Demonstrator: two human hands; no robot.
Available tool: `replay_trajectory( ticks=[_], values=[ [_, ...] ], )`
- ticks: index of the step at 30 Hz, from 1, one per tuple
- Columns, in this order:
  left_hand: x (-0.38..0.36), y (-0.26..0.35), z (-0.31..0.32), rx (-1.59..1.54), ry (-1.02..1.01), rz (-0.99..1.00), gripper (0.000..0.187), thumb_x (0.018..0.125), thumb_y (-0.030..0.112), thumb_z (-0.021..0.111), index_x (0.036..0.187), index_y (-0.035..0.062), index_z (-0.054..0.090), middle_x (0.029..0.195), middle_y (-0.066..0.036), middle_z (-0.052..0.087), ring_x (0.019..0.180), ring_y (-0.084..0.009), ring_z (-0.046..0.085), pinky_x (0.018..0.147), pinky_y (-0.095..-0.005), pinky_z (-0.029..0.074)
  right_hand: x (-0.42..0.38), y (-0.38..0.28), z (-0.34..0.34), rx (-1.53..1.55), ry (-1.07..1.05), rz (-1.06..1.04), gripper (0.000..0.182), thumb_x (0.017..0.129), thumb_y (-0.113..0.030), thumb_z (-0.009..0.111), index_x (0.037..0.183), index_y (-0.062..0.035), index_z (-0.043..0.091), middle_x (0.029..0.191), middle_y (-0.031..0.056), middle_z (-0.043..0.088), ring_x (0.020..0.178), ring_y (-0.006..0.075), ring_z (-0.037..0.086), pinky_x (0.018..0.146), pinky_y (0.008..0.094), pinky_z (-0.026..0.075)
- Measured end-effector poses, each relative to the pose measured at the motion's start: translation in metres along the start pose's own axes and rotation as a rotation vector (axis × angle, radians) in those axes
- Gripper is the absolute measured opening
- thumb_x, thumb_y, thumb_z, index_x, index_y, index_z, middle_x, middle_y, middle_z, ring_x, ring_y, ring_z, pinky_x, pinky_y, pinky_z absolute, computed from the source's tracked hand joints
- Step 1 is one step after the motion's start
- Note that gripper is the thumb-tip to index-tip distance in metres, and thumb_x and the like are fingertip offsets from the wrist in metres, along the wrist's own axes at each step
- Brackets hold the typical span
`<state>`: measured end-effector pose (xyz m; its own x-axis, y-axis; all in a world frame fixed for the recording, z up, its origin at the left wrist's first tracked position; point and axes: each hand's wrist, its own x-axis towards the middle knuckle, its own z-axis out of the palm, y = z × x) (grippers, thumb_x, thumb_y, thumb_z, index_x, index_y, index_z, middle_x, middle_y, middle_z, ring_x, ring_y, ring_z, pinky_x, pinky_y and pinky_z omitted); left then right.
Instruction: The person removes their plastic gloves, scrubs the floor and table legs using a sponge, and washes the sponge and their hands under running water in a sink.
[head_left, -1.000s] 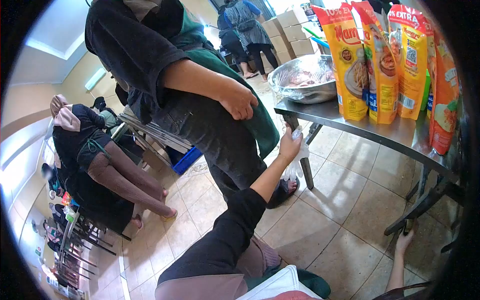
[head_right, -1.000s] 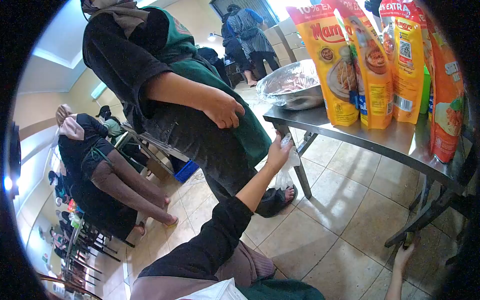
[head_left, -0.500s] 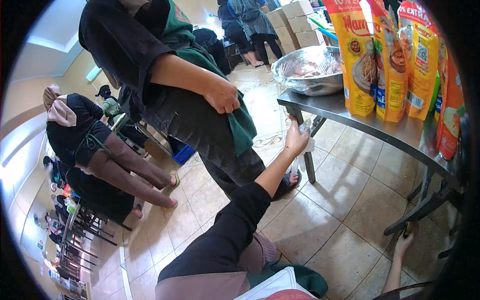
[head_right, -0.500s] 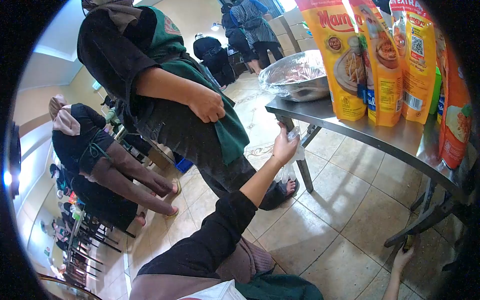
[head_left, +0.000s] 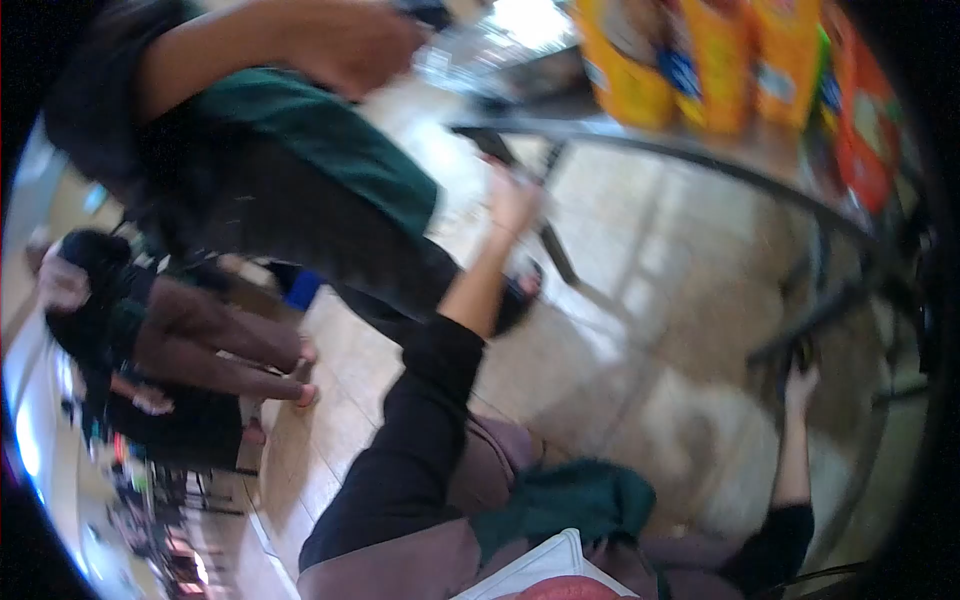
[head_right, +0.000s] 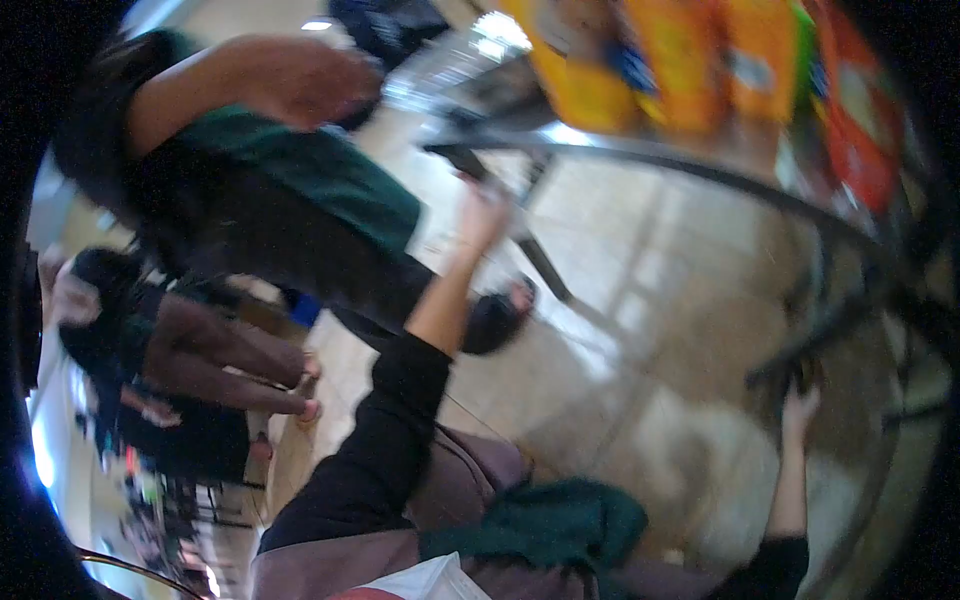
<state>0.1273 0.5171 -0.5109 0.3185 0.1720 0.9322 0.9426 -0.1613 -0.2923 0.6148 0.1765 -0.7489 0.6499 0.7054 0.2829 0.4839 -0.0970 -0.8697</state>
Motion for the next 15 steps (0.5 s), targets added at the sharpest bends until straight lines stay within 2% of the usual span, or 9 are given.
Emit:
replay_trajectory(
  ticks=[1,2,4,5,6,8,9,14,15],
  values=[
    [-0.005,-0.005,0.012,0.021,0.065,0.064,0.047,0.078,0.033,0.053,0.1,-0.0077,0.046,0.087,-0.02,0.055,0.082,-0.0284,0.053,0.078,-0.0401,0.04,0.003,-0.003,-0.007,-0.029,0.044,0.074,0.043,0.084,-0.013,0.054,0.123,0.0006,0.043,0.127,0.0138,0.044,0.12,0.023,0.038,0.1,0.0323,0.026],
    [-0.032,-0.012,0.034,-0.255,-0.693,-0.276,0.057,0.077,0.03,0.054,0.111,-0.0136,0.04,0.115,-0.028,0.046,0.111,-0.0314,0.043,0.092,-0.0457,0.033,0.001,-0.049,-0.016,0.037,0.04,0.097,0.041,0.084,-0.014,0.055,0.121,-0.0006,0.046,0.124,0.0115,0.047,0.115,0.0227,0.042,0.098,0.0321,0.029],
    [0.014,0.022,-0.04,-0.521,-0.832,-0.586,0.066,0.078,0.039,0.054,0.11,-0.0168,0.042,0.102,-0.032,0.053,0.1,-0.0412,0.051,0.087,-0.0447,0.039,0.002,-0.067,-0.028,0.339,0.139,0.311,0.04,0.079,-0.018,0.062,0.111,0.004,0.052,0.103,0.01,0.058,0.09,0.0163,0.055,0.081,0.027,0.042],
    [0.006,0.02,-0.028,-0.464,-0.76,-0.51,0.064,0.077,0.041,0.055,0.106,-0.0157,0.045,0.101,-0.033,0.053,0.098,-0.0425,0.051,0.084,-0.0423,0.041,0.003,-0.073,-0.035,0.298,0.148,0.361,0.038,0.078,-0.017,0.063,0.108,0.0034,0.054,0.097,0.0088,0.059,0.084,0.0151,0.055,0.076,0.027,0.043],
    [0.007,0.02,-0.024,-0.529,-0.828,-0.629,0.063,0.077,0.042,0.055,0.101,-0.0162,0.048,0.099,-0.032,0.054,0.095,-0.0428,0.052,0.084,-0.0428,0.04,0.005,-0.061,-0.043,0.124,0.11,0.287,0.036,0.075,-0.014,0.064,0.107,0.0015,0.056,0.099,0.0081,0.06,0.087,0.0163,0.055,0.077,0.0286,0.044],
    [-0.004,0.02,-0.011,-0.562,-0.583,-0.52,0.063,0.074,0.036,0.061,0.098,-0.0202,0.047,0.097,-0.034,0.054,0.094,-0.042,0.053,0.083,-0.0398,0.04,0.001,-0.072,-0.046,0.027,0.009,0.176,0.034,0.075,-0.01,0.062,0.108,-0.0028,0.056,0.099,0.0086,0.061,0.089,0.0159,0.055,0.081,0.0287,0.043],
    [-0.001,0.017,-0.005,-0.703,-0.647,-0.593,0.059,0.074,0.031,0.062,0.095,-0.0218,0.046,0.094,-0.034,0.055,0.094,-0.04,0.054,0.082,-0.0376,0.04,0.005,-0.09,-0.038,0.015,-0.047,-0.1,0.037,0.075,-0.005,0.06,0.111,-0.0046,0.055,0.101,0.0082,0.061,0.094,0.0169,0.054,0.085,0.0277,0.04],
    [-0.005,0.014,0.005,-0.812,-0.589,-0.606,0.077,0.073,0.027,0.061,0.104,-0.0326,0.024,0.095,-0.035,0.053,0.092,-0.0365,0.056,0.082,-0.0315,0.041,0.0,-0.087,-0.015,-0.085,-0.008,-0.109,0.038,0.076,-0.002,0.057,0.114,-0.0022,0.049,0.108,0.0133,0.055,0.103,0.0228,0.051,0.088,0.0292,0.037],
    [-0.002,0.012,0.001,-0.82,-0.698,-0.624,0.082,0.072,0.027,0.061,0.107,-0.0332,0.018,0.097,-0.035,0.052,0.094,-0.0364,0.056,0.083,-0.0299,0.04,0.001,-0.086,-0.012,-0.14,0.028,-0.127,0.038,0.076,-0.002,0.057,0.114,-0.0019,0.048,0.106,0.0144,0.055,0.101,0.0246,0.052,0.087,0.03,0.038]
  ],
)
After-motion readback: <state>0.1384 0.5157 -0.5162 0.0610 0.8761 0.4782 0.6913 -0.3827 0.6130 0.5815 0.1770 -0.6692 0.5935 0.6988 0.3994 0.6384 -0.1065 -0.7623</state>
